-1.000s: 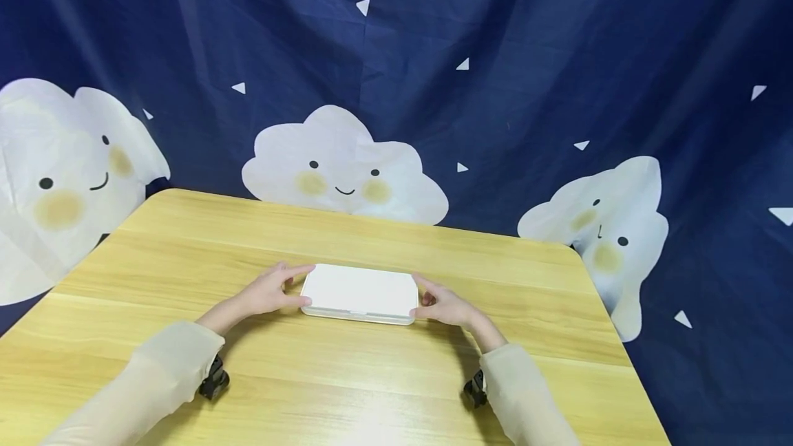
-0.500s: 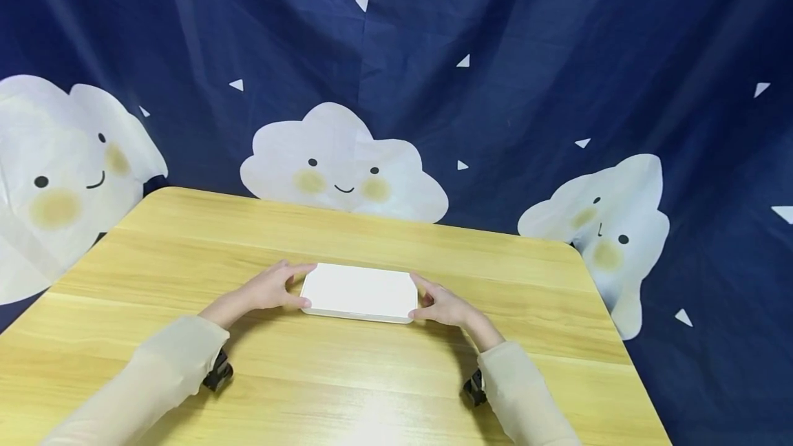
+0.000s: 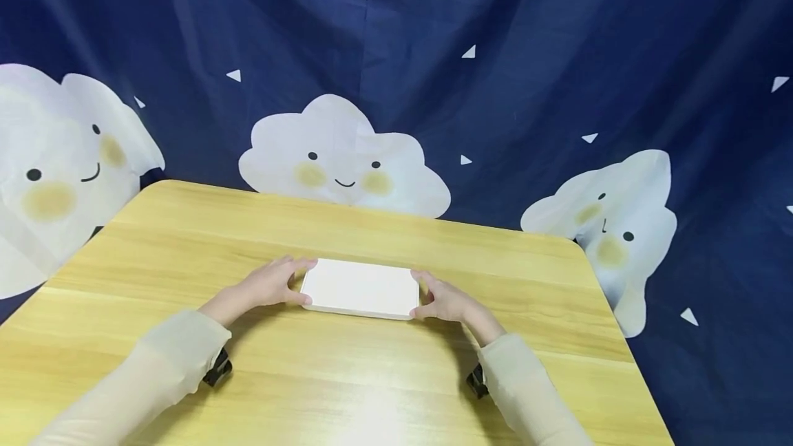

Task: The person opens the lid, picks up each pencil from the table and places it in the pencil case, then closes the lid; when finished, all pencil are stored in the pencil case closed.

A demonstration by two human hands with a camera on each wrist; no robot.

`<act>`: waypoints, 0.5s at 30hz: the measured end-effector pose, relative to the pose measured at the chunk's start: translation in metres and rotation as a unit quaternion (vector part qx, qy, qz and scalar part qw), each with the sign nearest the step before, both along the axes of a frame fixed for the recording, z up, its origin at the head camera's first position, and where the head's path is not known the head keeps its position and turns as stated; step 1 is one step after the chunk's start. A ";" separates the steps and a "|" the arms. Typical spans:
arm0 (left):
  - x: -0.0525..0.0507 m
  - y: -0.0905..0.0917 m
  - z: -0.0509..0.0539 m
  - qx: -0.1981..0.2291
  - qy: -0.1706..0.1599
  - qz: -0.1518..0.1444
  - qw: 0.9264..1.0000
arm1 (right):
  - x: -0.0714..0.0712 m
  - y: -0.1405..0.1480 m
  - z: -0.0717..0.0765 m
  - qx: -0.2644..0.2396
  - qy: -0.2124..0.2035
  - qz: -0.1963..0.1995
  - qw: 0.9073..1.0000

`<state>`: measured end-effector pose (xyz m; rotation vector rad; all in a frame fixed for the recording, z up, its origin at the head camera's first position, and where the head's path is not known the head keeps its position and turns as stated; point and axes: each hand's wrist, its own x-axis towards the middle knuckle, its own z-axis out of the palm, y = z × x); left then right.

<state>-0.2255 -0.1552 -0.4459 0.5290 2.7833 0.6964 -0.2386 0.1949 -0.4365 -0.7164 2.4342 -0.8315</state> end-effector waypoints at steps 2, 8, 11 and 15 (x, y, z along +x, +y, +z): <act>0.000 0.000 -0.002 0.001 0.002 -0.004 1.000 | 0.002 0.001 -0.004 0.001 -0.001 -0.001 1.000; -0.001 0.002 -0.008 0.004 -0.001 -0.019 1.000 | 0.006 0.006 -0.014 -0.007 -0.008 -0.012 1.000; -0.002 0.005 -0.010 0.008 -0.006 -0.017 1.000 | 0.006 0.008 -0.015 -0.015 -0.005 -0.011 1.000; -0.002 0.005 -0.012 0.008 -0.007 -0.010 1.000 | 0.004 0.009 -0.015 -0.014 -0.003 -0.004 1.000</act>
